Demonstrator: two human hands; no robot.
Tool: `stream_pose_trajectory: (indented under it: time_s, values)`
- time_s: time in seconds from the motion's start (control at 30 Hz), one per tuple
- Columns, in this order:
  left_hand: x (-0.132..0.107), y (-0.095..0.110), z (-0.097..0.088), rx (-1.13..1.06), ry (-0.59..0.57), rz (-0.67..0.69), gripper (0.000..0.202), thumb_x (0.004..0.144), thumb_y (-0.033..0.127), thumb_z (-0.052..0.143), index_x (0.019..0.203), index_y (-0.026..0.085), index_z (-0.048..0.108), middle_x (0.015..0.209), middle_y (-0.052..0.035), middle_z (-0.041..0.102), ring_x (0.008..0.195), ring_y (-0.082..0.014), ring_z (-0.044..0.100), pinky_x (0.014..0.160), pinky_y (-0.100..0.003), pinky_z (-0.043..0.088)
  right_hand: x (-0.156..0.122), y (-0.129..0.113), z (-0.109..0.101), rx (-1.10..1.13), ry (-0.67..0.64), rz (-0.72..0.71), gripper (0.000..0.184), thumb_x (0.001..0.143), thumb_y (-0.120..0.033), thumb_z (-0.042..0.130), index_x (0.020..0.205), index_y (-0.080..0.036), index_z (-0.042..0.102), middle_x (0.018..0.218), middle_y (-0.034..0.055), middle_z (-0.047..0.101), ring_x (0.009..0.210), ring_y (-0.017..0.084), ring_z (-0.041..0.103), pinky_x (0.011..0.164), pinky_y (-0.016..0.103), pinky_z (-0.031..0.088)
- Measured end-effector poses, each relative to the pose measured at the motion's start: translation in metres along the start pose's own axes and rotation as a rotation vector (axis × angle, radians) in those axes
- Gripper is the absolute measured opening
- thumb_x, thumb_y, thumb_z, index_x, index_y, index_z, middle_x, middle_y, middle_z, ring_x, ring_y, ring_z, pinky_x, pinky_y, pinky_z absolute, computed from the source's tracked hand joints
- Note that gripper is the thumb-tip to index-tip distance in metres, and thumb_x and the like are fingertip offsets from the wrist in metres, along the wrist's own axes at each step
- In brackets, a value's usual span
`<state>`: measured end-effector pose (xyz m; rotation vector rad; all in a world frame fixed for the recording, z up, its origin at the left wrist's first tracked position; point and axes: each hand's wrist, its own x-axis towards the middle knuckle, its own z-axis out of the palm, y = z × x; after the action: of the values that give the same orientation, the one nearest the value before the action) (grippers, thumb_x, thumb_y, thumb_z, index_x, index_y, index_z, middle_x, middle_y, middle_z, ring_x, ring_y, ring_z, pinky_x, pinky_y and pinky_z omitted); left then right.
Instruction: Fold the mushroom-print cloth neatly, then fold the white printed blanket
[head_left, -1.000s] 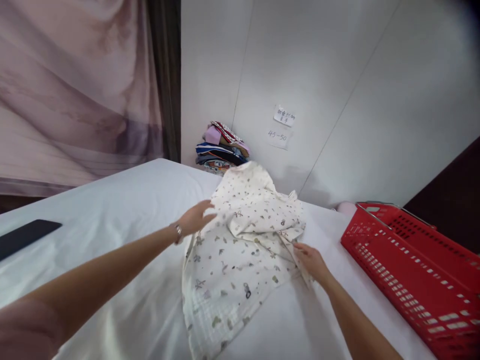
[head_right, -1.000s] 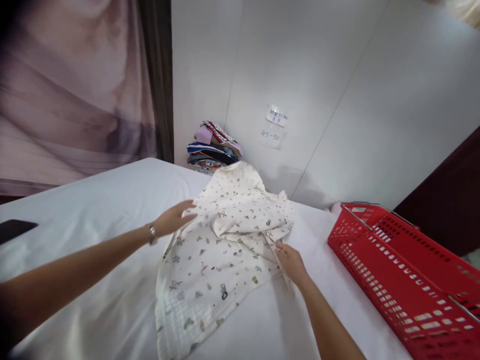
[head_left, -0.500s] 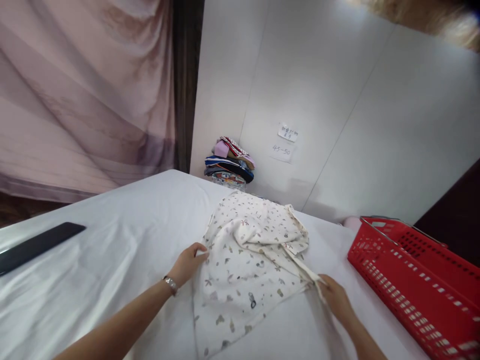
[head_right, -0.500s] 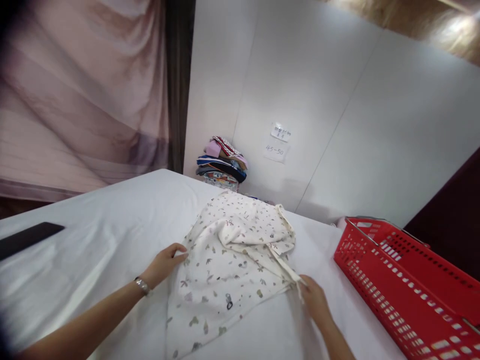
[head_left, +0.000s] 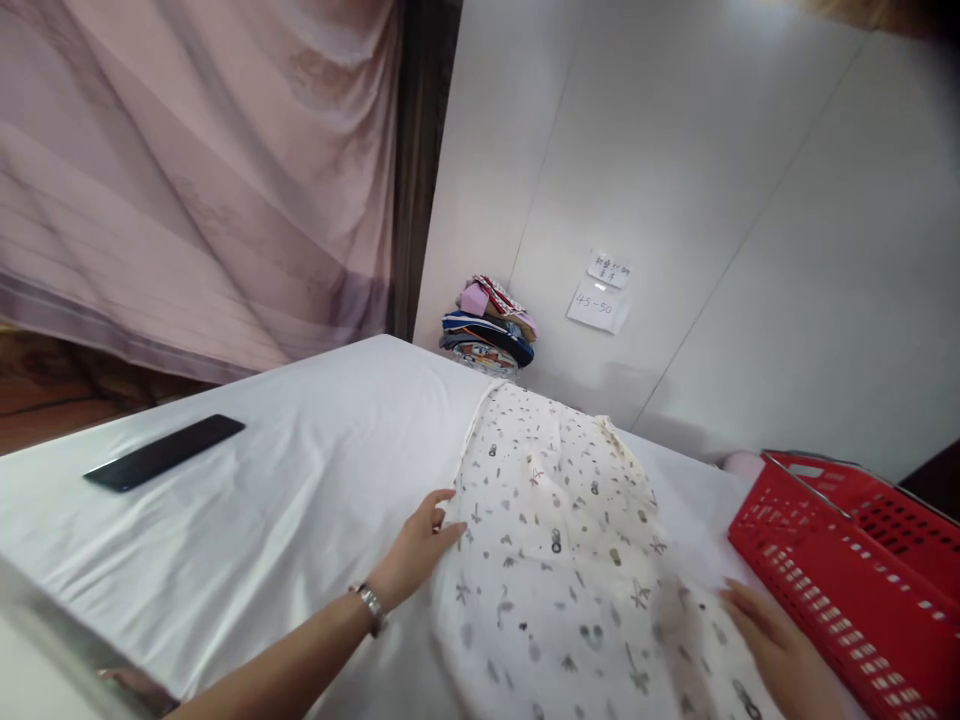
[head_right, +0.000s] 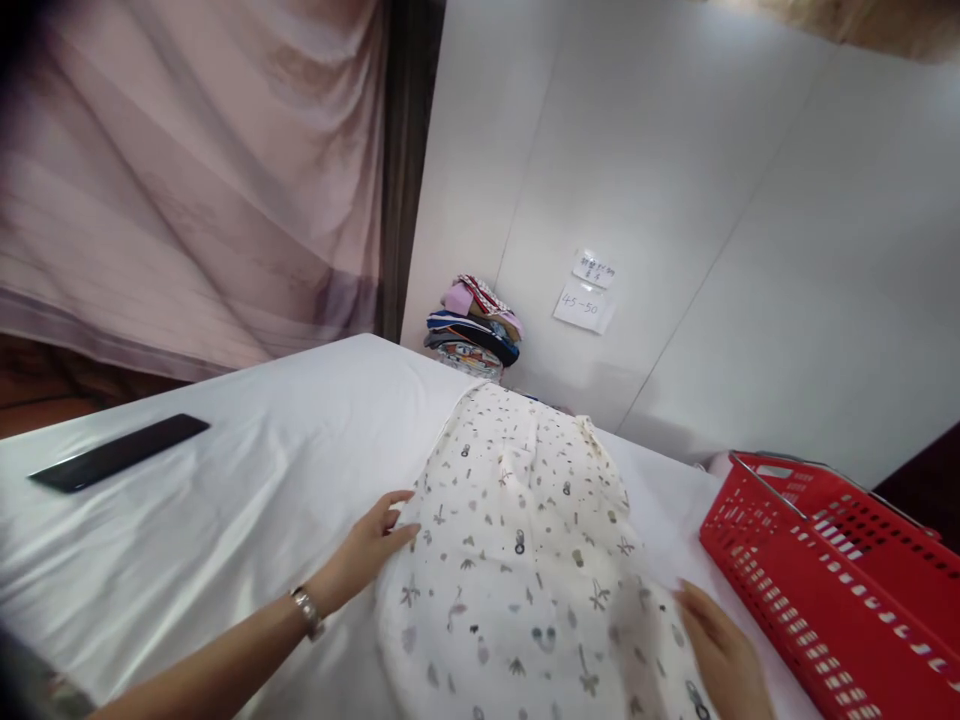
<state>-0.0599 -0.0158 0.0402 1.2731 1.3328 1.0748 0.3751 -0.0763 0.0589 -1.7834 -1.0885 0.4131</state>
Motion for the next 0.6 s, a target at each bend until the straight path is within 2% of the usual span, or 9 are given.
stream_pose_trajectory:
  time_s: [0.1, 0.2, 0.27, 0.33, 0.4, 0.47, 0.6]
  values:
    - [0.008, -0.006, 0.018, -0.186, 0.000, -0.093, 0.059, 0.078, 0.047, 0.048, 0.126, 0.021, 0.026, 0.064, 0.0068, 0.046, 0.043, -0.0073, 0.041, 0.041, -0.021, 0.032, -0.029, -0.037, 0.077, 0.232, -0.365, 0.109, 0.048, 0.054, -0.049, 0.069, 0.090, -0.018, 0.066, 0.081, 0.0074, 0.069, 0.075, 0.026, 0.065, 0.073, 0.039, 0.053]
    - [0.015, -0.016, 0.028, -0.263, 0.096, -0.214, 0.054, 0.080, 0.044, 0.043, 0.124, 0.017, 0.026, 0.071, 0.0030, 0.050, 0.042, -0.0074, 0.044, 0.041, -0.022, 0.034, -0.059, -0.079, 0.156, 0.390, -0.651, 0.092, 0.043, 0.064, -0.047, 0.065, 0.095, -0.017, 0.064, 0.086, 0.0077, 0.068, 0.076, 0.022, 0.064, 0.070, 0.036, 0.052]
    - [0.020, -0.025, 0.025, -0.150, 0.164, -0.165, 0.047, 0.080, 0.041, 0.043, 0.118, 0.016, 0.032, 0.070, 0.0029, 0.050, 0.043, -0.0087, 0.045, 0.044, -0.023, 0.036, -0.073, -0.098, 0.202, 0.446, -0.745, 0.066, 0.040, 0.066, -0.045, 0.064, 0.095, -0.017, 0.063, 0.089, 0.0076, 0.066, 0.077, 0.021, 0.063, 0.062, 0.032, 0.052]
    - [0.025, -0.033, 0.015, 0.053, 0.234, -0.028, 0.041, 0.079, 0.039, 0.044, 0.114, 0.018, 0.037, 0.073, 0.0019, 0.052, 0.050, -0.0105, 0.049, 0.051, -0.025, 0.040, -0.082, -0.107, 0.239, 0.423, -0.769, 0.054, 0.037, 0.066, -0.042, 0.065, 0.094, -0.018, 0.062, 0.087, 0.0063, 0.064, 0.074, 0.020, 0.062, 0.054, 0.028, 0.050]
    - [0.031, -0.039, 0.002, 0.266, 0.295, 0.047, 0.038, 0.079, 0.035, 0.044, 0.112, 0.018, 0.040, 0.081, -0.0006, 0.055, 0.058, -0.0116, 0.053, 0.059, -0.025, 0.042, -0.088, -0.110, 0.267, 0.370, -0.799, 0.072, 0.036, 0.066, -0.040, 0.064, 0.094, -0.019, 0.060, 0.081, 0.0041, 0.063, 0.067, 0.018, 0.061, 0.047, 0.025, 0.047]
    - [0.038, -0.042, -0.009, 0.434, 0.296, 0.037, 0.035, 0.079, 0.030, 0.045, 0.111, 0.016, 0.043, 0.087, -0.0031, 0.057, 0.066, -0.0127, 0.056, 0.064, -0.025, 0.042, -0.094, -0.111, 0.285, 0.312, -0.853, 0.099, 0.037, 0.066, -0.040, 0.064, 0.096, -0.019, 0.058, 0.072, 0.0012, 0.060, 0.058, 0.016, 0.058, 0.042, 0.024, 0.045]
    - [0.051, -0.041, -0.014, 0.555, 0.149, -0.024, 0.029, 0.076, 0.019, 0.049, 0.104, 0.013, 0.048, 0.069, -0.0014, 0.058, 0.070, -0.0150, 0.058, 0.066, -0.024, 0.040, -0.105, -0.115, 0.300, 0.231, -0.902, 0.107, 0.039, 0.068, -0.042, 0.062, 0.097, -0.018, 0.055, 0.063, -0.0016, 0.056, 0.049, 0.014, 0.054, 0.037, 0.024, 0.042]
